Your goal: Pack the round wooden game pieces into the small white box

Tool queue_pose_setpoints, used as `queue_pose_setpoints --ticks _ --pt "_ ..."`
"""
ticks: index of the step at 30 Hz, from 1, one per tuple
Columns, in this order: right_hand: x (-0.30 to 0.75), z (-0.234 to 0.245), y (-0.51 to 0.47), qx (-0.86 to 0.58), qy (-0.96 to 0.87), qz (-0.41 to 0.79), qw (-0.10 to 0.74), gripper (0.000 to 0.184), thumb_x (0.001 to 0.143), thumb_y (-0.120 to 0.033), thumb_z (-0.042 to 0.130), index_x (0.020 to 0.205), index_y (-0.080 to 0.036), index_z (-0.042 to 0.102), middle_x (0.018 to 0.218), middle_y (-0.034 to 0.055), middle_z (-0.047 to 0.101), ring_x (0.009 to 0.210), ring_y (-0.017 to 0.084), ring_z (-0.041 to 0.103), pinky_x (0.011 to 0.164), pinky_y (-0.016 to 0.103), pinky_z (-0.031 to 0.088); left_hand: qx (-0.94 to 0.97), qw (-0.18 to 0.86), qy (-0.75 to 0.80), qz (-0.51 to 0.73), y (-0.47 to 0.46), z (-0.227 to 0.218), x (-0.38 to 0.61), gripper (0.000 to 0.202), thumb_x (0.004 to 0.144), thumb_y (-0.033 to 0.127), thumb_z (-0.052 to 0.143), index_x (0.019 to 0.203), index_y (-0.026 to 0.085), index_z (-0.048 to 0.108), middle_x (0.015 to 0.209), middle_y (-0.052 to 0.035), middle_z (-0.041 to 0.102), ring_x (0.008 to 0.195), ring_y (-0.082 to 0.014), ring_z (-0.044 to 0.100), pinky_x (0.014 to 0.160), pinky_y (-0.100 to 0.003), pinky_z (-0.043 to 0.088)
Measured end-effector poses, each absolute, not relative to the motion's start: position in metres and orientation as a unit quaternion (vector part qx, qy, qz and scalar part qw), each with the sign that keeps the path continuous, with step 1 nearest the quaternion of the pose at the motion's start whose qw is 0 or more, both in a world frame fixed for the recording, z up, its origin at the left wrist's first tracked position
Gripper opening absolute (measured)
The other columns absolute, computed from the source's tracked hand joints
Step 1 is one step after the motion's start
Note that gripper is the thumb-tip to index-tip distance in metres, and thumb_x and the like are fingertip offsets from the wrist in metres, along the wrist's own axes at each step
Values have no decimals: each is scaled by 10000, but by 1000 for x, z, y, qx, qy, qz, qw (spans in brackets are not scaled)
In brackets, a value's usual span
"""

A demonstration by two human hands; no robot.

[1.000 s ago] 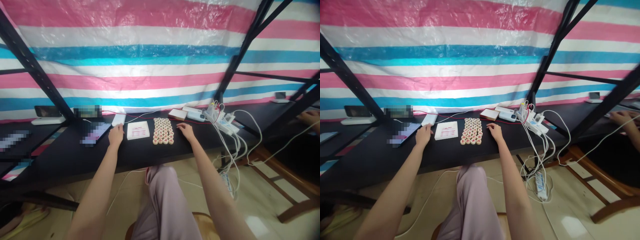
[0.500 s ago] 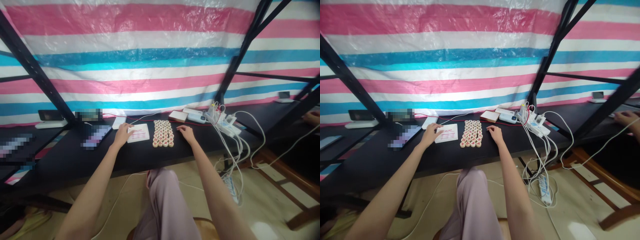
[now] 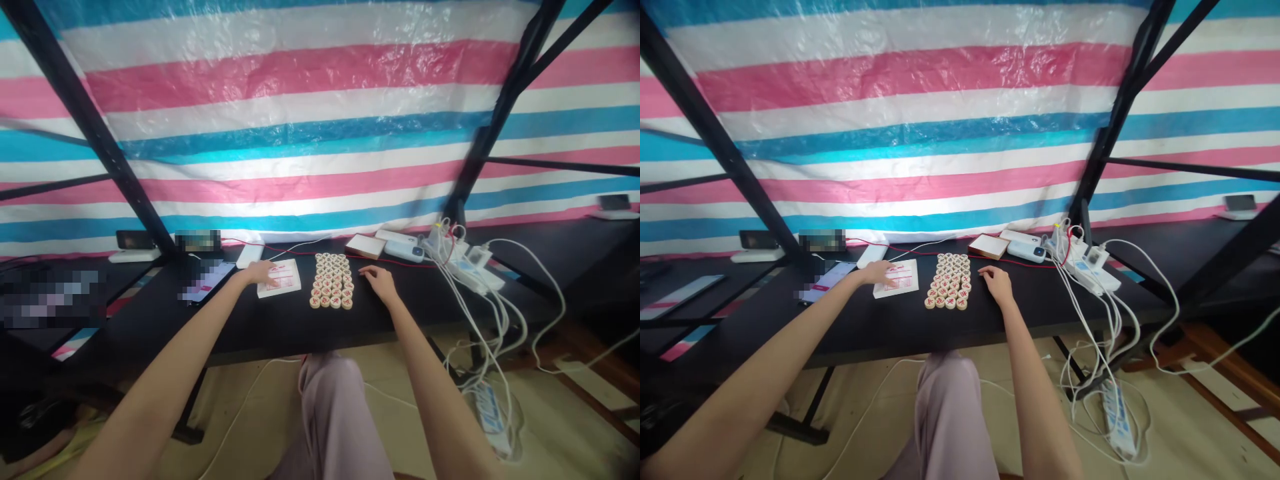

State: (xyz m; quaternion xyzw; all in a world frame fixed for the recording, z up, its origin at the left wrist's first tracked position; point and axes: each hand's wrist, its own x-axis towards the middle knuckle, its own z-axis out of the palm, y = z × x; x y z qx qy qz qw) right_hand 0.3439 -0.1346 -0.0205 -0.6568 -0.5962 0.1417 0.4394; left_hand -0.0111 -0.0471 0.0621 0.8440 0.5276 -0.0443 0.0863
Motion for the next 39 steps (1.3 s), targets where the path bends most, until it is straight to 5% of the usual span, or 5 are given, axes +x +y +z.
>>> queue_pose_setpoints --ticks 6,10,13,20,39 --pt "343 -19 -134 -663 -595 147 430 240 763 -213 454 847 -247 677 822 -27 696 834 151 626 779 269 443 823 296 451 176 -83 110 -48 479 681 532 596 961 145 635 937 -50 663 917 -253 579 815 -321 435" --pt "342 -17 -135 -666 -593 142 431 241 763 -220 454 847 -252 678 819 -30 696 837 152 625 765 266 441 802 364 462 104 -108 111 -92 477 689 509 597 1008 155 622 934 -42 662 924 -255 576 779 -306 447" --pt "343 -18 -136 -665 -593 143 430 242 762 -222 457 853 -249 679 818 -25 697 833 154 627 775 271 440 810 267 522 -4 -111 85 -112 434 660 536 588 838 144 640 848 -50 660 825 -253 590 694 -269 434" --pt "344 -19 -139 -668 -597 136 422 241 755 -231 459 845 -232 683 827 -2 700 855 168 624 833 295 433 796 60 602 -23 -104 46 -113 369 774 471 461 975 167 522 1017 -121 596 931 -275 546 747 -331 404" --pt "345 -23 -138 -657 -615 144 413 266 723 -346 489 857 -220 683 869 24 694 846 200 625 809 323 440 778 -45 596 192 -128 69 -100 434 816 473 440 1164 217 422 1061 -66 518 1021 -253 439 894 -386 266"
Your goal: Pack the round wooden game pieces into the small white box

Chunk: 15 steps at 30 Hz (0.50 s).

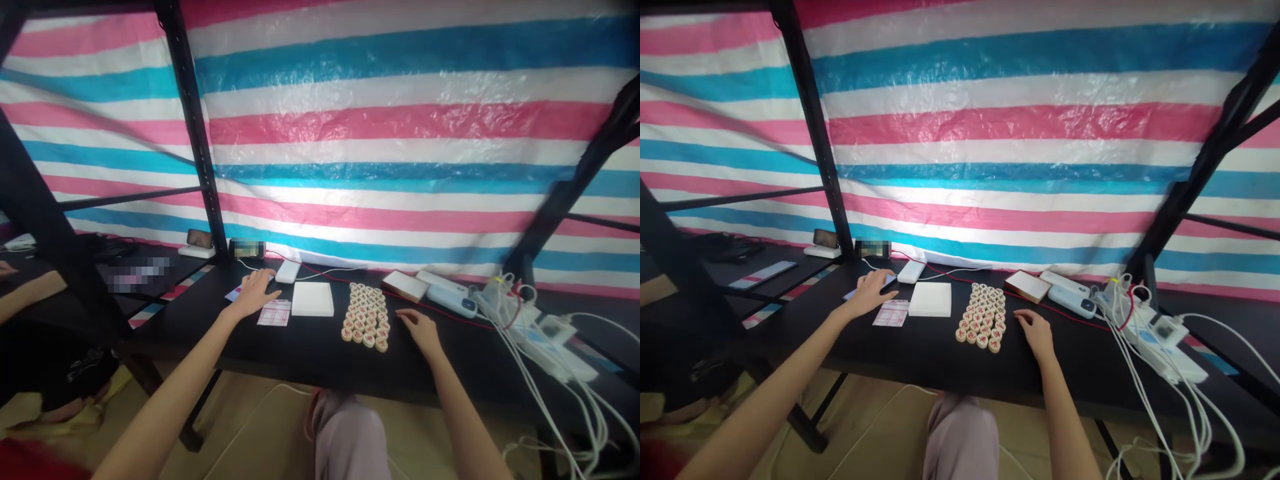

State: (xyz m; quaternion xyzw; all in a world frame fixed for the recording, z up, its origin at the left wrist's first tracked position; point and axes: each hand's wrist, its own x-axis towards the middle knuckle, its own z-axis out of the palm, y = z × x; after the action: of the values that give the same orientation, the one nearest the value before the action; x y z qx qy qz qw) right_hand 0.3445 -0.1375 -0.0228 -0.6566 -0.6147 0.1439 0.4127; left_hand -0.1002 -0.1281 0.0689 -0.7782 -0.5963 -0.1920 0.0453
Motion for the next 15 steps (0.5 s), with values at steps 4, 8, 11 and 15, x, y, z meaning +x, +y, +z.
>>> queue_pose_setpoints --ticks 4,8,11,15 --pt "344 -23 -136 -653 -612 152 420 287 707 -400 497 840 -225 682 902 29 690 858 214 621 810 334 442 -763 81 -603 -217 -114 74 -78 443 857 426 385 1214 167 426 1134 -120 534 1077 -284 439 914 -405 262" --pt "342 -21 -137 -649 -612 154 424 287 698 -397 488 821 -223 681 882 31 693 860 222 625 809 338 450 -774 -1 -620 -129 -85 63 -54 337 813 308 462 1110 156 513 1080 -135 590 1027 -287 523 837 -370 350" --pt "341 -21 -137 -649 -611 144 430 278 705 -381 475 816 -228 679 873 30 695 861 226 630 806 342 459 -765 -28 -633 -110 -69 50 -44 371 779 276 500 1138 184 489 1018 -117 620 970 -273 567 782 -344 386" --pt "343 -22 -137 -668 -598 119 426 276 725 -385 453 817 -258 680 854 14 696 840 231 635 765 346 467 -777 -66 -611 -135 -60 38 -40 249 773 264 486 1010 240 557 858 -50 634 888 -235 592 710 -297 390"
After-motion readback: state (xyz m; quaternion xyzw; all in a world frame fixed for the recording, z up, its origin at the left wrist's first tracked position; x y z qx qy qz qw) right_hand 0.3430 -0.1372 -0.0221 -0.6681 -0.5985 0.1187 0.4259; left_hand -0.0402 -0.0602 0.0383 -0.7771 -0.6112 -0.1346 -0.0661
